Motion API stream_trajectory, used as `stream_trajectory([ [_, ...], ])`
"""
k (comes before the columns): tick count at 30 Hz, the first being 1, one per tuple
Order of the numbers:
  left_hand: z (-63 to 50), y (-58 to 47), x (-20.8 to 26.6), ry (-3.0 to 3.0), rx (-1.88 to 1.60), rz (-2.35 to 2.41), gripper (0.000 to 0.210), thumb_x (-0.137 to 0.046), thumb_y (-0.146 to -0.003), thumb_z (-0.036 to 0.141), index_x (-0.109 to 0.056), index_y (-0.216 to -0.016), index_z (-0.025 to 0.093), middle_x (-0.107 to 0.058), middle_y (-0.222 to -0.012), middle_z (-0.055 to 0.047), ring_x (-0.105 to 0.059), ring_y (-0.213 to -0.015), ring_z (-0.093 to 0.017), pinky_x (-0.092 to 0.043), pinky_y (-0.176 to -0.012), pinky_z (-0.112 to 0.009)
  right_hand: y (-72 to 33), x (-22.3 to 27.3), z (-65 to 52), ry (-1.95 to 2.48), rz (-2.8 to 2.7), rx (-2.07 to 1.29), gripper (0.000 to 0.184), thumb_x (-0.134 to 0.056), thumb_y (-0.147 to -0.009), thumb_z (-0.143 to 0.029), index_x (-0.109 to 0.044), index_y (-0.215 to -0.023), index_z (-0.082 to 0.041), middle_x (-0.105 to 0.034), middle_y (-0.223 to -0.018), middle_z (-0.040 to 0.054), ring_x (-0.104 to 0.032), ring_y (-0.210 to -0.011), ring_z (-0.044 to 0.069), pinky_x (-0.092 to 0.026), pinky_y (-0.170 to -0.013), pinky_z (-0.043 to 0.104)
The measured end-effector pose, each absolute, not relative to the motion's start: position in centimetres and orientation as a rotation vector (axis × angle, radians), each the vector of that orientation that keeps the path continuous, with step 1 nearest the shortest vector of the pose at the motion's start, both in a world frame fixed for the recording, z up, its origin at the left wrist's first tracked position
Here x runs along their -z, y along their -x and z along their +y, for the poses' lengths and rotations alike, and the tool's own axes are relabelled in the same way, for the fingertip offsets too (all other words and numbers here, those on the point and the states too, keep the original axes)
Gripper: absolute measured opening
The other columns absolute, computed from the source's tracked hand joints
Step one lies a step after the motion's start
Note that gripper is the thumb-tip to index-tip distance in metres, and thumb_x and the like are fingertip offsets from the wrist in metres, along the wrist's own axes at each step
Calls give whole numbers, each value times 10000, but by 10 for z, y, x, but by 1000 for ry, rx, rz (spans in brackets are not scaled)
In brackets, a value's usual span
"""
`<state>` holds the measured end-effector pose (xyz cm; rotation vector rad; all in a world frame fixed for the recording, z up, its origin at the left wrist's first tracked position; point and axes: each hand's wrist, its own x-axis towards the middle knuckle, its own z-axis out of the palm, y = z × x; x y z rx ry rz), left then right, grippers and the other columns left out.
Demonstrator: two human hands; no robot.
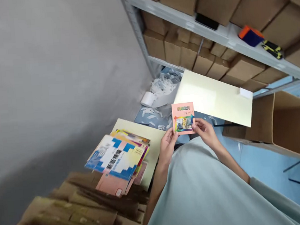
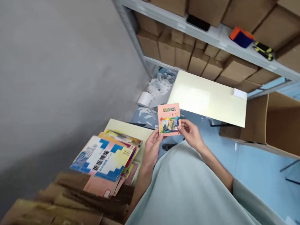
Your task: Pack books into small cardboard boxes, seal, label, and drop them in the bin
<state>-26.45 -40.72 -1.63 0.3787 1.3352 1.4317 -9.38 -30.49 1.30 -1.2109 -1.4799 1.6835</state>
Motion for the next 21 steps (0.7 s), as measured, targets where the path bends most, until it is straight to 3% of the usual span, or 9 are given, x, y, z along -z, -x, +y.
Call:
stream_trajectory([
  [7, -287, 220, 33, -492, -1247, 1408, 561, -857, -824, 598, -801, -1199, 184, -796, -1294, -129, -715, -1259, -303, -542, -1143, -440, 15, 11, -221, 1260, -1275, -1654, 538, -797, -897, -675, -754, -1188, -225, -788, -1000, 68, -722, -911, 213, -590, -810, 331],
  [21, -89, 116, 40, -585, -1155, 1487, 479, -883, -772, 589, -795, -1045, 205, -799, -1081, -85, -724, -1060, -244, -578, -975, -348, -93, 37, -55, 1317, -1089, -1660, 431, -795, -901, -619, -750, -1071, -225, -755, -976, 41, -706, -865, 184, -590, -842, 322],
])
